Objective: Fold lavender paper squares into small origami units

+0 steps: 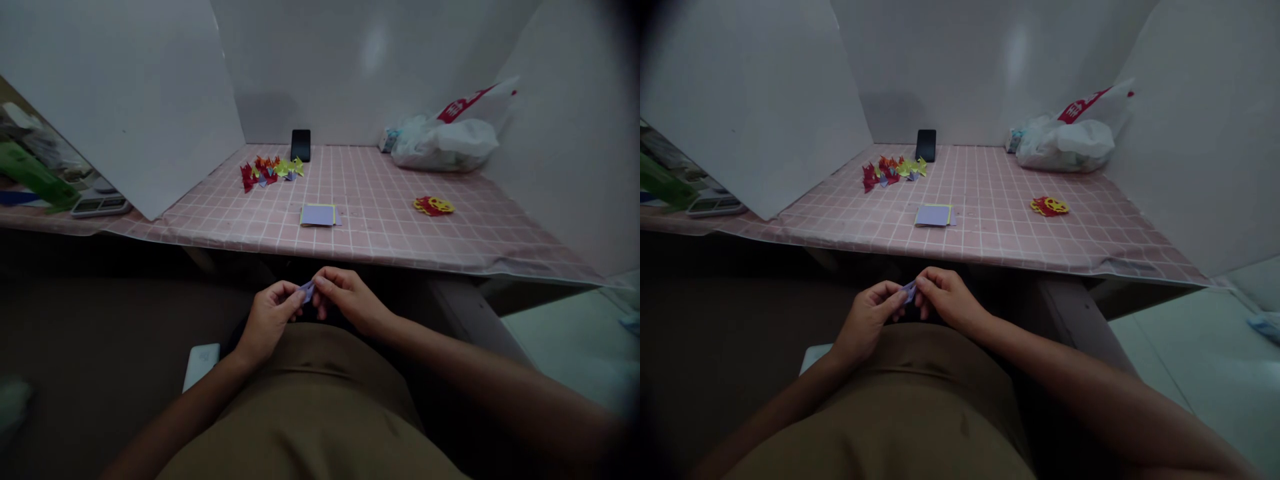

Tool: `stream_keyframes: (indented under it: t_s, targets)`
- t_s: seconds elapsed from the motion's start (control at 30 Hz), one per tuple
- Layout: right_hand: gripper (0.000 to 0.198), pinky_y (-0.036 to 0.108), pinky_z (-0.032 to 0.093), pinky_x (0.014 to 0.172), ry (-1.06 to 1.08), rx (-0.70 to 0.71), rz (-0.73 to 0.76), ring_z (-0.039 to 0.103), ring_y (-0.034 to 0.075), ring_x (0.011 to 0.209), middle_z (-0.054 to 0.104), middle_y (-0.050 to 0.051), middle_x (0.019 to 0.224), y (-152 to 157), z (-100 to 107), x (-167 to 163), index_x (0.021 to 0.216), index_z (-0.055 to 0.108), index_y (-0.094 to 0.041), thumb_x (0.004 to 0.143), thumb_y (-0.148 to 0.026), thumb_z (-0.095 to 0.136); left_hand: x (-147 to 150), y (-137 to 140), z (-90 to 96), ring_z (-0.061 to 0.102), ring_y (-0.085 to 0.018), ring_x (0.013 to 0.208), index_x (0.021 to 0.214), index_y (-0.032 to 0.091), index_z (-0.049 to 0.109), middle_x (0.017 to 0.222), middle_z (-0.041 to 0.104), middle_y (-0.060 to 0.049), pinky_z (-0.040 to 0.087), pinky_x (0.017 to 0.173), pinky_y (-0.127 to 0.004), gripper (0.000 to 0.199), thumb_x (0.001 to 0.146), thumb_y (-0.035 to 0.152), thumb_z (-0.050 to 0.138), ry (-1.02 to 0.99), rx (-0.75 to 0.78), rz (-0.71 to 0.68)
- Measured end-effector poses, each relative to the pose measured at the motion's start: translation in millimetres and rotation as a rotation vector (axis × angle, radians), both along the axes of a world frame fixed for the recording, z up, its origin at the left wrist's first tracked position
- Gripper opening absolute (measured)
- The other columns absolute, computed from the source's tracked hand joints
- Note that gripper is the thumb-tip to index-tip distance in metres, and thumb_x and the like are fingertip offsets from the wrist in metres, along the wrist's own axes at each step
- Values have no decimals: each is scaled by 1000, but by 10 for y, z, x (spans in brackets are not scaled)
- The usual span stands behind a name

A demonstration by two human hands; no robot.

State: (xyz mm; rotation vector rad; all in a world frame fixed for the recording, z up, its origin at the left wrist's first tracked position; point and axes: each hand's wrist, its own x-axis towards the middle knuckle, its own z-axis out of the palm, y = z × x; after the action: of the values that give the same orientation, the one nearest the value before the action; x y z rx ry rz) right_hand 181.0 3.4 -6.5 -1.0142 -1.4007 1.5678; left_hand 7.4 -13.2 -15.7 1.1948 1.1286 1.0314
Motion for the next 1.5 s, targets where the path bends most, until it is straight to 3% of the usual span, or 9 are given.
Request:
stream_keyframes:
  t_s: [0.17, 0.5, 0.9, 1.1, 1.37, 1.5]
  targets:
    - [20, 22, 42, 49, -16, -8, 8, 56, 8, 49, 60, -4, 65, -12, -28, -26, 79, 60, -16, 82, -34, 69, 19, 1, 9, 49, -10, 57, 75, 15, 65, 62, 58, 3, 38, 56, -24, 23, 79, 38, 71, 27, 22, -9]
    - [21, 24, 44, 52, -21, 13, 14, 59, 9, 51, 62, -2, 67, 7, -13, 1, 77, 59, -17, 87, -35, 62, -1, 25, 41, 47, -11, 56, 72, 16, 63, 60, 56, 2, 38, 56, -24, 25, 83, 37, 66, 65, 48, -5]
    - [25, 23, 42, 50, -57, 75, -61, 55, 9, 50, 60, -3, 63, -25, 15, -8, 72, 58, -17, 84, -36, 66, 2, 71, 24, 47, -11, 56, 71, 16, 64, 63, 57, 2, 36, 54, -23, 26, 81, 40, 68, 22, -20, -142]
    - [33, 23, 43, 51, -43, 30, -17, 56, 9, 51, 61, -1, 66, 1, 30, 18, 76, 59, -17, 88, -47, 61, -28, 70, 62, 44, -10, 55, 71, 16, 64, 60, 54, 3, 33, 54, -24, 27, 81, 41, 69, 56, 3, -124]
    - [22, 22, 41, 48, -104, -5, 8, 55, 9, 48, 59, -3, 60, 28, 73, 30, 70, 59, -17, 81, -35, 67, -33, 86, 63, 46, -11, 57, 72, 17, 64, 61, 54, 3, 37, 56, -24, 24, 81, 39, 68, 60, 30, -106]
    - [20, 22, 42, 50, -125, -43, 106, 57, 9, 49, 62, -2, 62, 55, 110, 74, 73, 62, -16, 81, -34, 68, -55, 107, 43, 47, -11, 57, 76, 17, 66, 63, 56, 2, 38, 56, -24, 20, 81, 36, 69, 23, 22, -142]
